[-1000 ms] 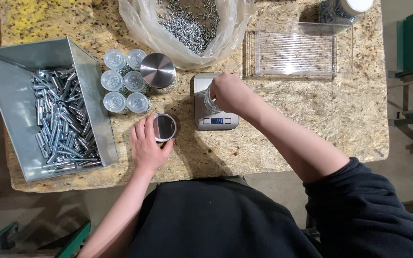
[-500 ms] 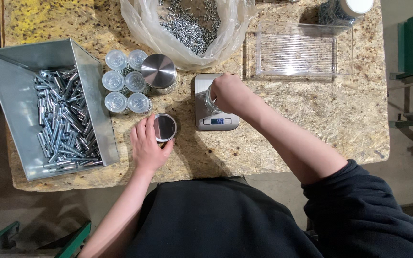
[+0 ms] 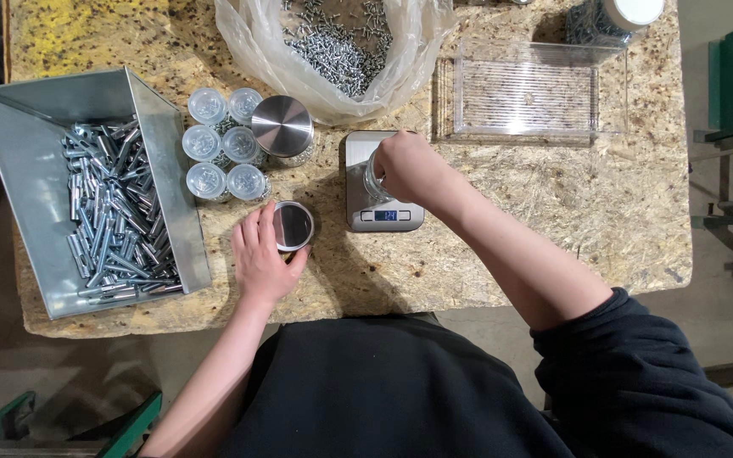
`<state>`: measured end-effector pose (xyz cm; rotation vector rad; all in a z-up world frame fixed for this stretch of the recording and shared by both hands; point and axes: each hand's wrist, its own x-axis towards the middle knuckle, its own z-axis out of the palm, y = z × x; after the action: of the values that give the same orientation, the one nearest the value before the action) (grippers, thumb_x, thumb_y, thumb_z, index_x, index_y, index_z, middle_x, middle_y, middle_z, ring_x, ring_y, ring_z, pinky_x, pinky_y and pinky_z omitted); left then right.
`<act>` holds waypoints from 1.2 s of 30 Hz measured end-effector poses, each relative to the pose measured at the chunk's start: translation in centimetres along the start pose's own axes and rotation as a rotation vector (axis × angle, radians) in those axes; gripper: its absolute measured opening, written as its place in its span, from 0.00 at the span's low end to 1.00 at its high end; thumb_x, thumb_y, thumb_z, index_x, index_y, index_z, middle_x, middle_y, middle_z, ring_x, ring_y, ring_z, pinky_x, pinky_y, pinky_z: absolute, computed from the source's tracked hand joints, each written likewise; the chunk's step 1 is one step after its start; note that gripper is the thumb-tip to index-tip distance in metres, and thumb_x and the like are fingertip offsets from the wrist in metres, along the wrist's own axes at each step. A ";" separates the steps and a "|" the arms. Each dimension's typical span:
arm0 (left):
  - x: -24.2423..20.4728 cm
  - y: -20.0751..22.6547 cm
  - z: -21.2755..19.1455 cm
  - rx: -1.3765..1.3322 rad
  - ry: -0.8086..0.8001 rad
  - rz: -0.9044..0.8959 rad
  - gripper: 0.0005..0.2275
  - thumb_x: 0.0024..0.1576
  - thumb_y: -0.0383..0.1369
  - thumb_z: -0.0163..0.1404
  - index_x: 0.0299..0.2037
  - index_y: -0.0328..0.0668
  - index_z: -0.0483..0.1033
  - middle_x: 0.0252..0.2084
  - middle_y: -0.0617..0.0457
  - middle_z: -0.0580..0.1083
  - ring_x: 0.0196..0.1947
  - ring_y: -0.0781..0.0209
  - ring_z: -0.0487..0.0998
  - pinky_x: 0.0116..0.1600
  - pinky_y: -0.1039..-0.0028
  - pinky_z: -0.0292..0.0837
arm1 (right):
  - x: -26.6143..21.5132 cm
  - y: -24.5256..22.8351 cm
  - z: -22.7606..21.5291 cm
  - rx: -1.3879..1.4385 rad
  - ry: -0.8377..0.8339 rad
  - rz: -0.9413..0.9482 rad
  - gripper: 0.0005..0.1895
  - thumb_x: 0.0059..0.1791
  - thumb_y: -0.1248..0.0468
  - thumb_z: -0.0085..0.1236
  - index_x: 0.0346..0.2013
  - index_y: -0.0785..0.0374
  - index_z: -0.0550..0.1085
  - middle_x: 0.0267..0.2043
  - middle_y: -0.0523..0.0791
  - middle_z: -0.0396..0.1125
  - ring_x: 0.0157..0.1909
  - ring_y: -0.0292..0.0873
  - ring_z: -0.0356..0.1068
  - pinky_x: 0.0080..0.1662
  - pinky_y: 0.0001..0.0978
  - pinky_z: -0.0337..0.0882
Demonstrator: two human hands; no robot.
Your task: The person places a metal container on a digital scale, tares it, and then scoops small metal fasteners from a plastic bag into the container. They repeat this process with a second container, filling each to a target weight before sealing them with lids.
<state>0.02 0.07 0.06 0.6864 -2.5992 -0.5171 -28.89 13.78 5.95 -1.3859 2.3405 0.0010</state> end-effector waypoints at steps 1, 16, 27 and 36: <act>0.0 0.0 0.0 -0.002 -0.004 -0.005 0.43 0.39 0.44 0.67 0.68 0.40 0.66 0.57 0.42 0.67 0.53 0.40 0.68 0.59 0.52 0.64 | 0.0 0.0 -0.1 0.002 0.002 -0.006 0.07 0.39 0.65 0.67 0.28 0.46 0.84 0.28 0.47 0.77 0.34 0.59 0.78 0.42 0.52 0.81; 0.0 -0.1 0.0 -0.010 -0.038 -0.033 0.43 0.40 0.46 0.66 0.69 0.41 0.65 0.57 0.43 0.67 0.54 0.40 0.67 0.60 0.53 0.62 | -0.5 -0.1 -0.6 0.018 -0.022 0.019 0.05 0.40 0.63 0.69 0.28 0.46 0.84 0.27 0.48 0.76 0.34 0.58 0.78 0.41 0.49 0.80; 0.3 0.5 -0.7 -0.018 -0.044 -0.070 0.40 0.43 0.44 0.65 0.68 0.40 0.66 0.56 0.42 0.68 0.53 0.42 0.69 0.60 0.55 0.64 | -1.5 -0.7 -11.5 0.228 -0.072 0.048 0.10 0.47 0.60 0.63 0.41 0.51 0.85 0.38 0.48 0.79 0.44 0.58 0.78 0.56 0.48 0.74; 0.1 0.0 0.2 0.034 0.037 -0.027 0.40 0.44 0.52 0.62 0.66 0.40 0.69 0.56 0.43 0.69 0.50 0.42 0.71 0.57 0.55 0.67 | 13.1 5.5 -6.6 0.255 0.296 0.028 0.11 0.47 0.59 0.57 0.42 0.48 0.82 0.37 0.45 0.76 0.45 0.57 0.77 0.50 0.52 0.76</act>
<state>-0.17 0.10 -0.07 0.7364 -2.5728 -0.4649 -41.30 4.18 6.21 -1.2981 2.4869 -0.5094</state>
